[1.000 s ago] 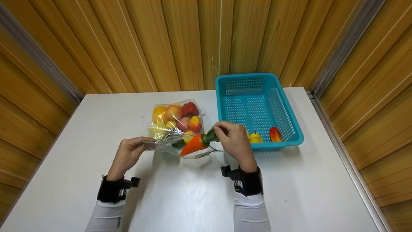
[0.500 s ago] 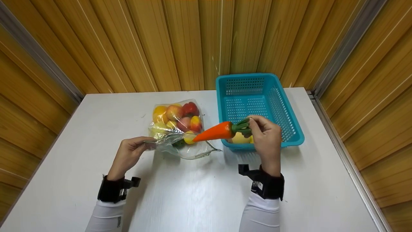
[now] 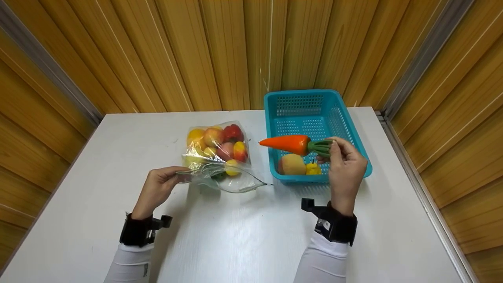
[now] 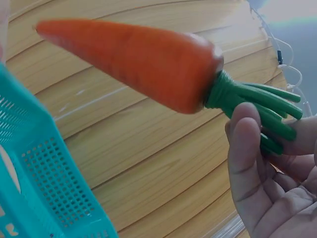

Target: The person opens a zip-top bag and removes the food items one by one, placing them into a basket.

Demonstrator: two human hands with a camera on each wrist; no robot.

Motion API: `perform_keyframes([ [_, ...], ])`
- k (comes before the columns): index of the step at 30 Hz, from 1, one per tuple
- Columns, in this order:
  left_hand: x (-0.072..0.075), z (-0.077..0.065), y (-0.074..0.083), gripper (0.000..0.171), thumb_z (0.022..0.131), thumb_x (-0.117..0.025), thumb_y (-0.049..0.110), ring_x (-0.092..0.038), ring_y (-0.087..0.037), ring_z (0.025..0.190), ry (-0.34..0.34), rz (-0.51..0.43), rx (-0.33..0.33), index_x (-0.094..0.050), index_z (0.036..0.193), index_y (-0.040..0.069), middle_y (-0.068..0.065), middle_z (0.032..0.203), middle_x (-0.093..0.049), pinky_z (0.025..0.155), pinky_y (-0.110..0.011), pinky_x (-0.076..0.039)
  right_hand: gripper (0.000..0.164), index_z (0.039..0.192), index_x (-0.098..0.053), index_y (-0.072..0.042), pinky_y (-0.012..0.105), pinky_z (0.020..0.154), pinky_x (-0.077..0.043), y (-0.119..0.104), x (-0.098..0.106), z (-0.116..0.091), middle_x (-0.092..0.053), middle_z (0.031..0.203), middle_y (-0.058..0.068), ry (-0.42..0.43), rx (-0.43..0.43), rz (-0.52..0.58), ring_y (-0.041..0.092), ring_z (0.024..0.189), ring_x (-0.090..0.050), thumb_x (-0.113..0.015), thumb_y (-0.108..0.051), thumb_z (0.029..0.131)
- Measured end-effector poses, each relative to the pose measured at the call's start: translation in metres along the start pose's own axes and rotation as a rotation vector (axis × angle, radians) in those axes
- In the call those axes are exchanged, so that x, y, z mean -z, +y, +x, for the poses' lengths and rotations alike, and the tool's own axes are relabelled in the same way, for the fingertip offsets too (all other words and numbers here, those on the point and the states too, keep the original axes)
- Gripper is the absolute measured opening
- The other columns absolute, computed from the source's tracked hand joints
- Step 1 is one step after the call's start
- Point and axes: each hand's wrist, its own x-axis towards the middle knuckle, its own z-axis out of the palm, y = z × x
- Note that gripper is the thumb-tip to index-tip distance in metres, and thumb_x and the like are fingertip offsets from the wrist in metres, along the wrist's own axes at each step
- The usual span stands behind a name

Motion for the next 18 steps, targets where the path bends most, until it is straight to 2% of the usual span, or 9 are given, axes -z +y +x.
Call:
perform_keyframes([
  [10, 0.0, 0.001, 0.001, 0.017, 0.093, -0.069, -0.004, -0.076, -0.024, 0.089, 0.008, 0.015, -0.01, -0.081, 0.103, 0.004, -0.009, 0.097, -0.079, 0.083, -0.033, -0.061, 0.018, 0.108, -0.074, 0.009, 0.021, 0.064, -0.059, 0.025, 0.005, 0.013, -0.073, 0.093, 0.008, 0.053, -0.058, -0.106, 0.014, 0.068, -0.072, -0.068, -0.004, 0.098],
  [14, 0.0, 0.0, 0.001, 0.017, 0.094, -0.069, -0.004, -0.076, -0.024, 0.09, 0.012, 0.018, -0.011, -0.081, 0.102, 0.003, -0.009, 0.097, -0.079, 0.083, -0.033, -0.061, 0.017, 0.106, -0.075, 0.009, 0.018, 0.064, -0.058, 0.035, 0.008, 0.019, -0.072, 0.09, 0.001, 0.086, -0.054, -0.237, 0.007, 0.07, -0.071, -0.066, -0.004, 0.098],
  [18, 0.001, 0.0, 0.002, 0.017, 0.094, -0.069, -0.004, -0.076, -0.024, 0.091, 0.008, 0.016, -0.012, -0.081, 0.103, 0.004, -0.009, 0.098, -0.079, 0.083, -0.033, -0.061, 0.019, 0.106, -0.077, 0.003, 0.014, 0.065, -0.057, 0.045, 0.012, 0.023, -0.073, 0.092, -0.004, 0.129, -0.073, -0.439, 0.001, 0.075, -0.069, -0.063, -0.007, 0.099],
])
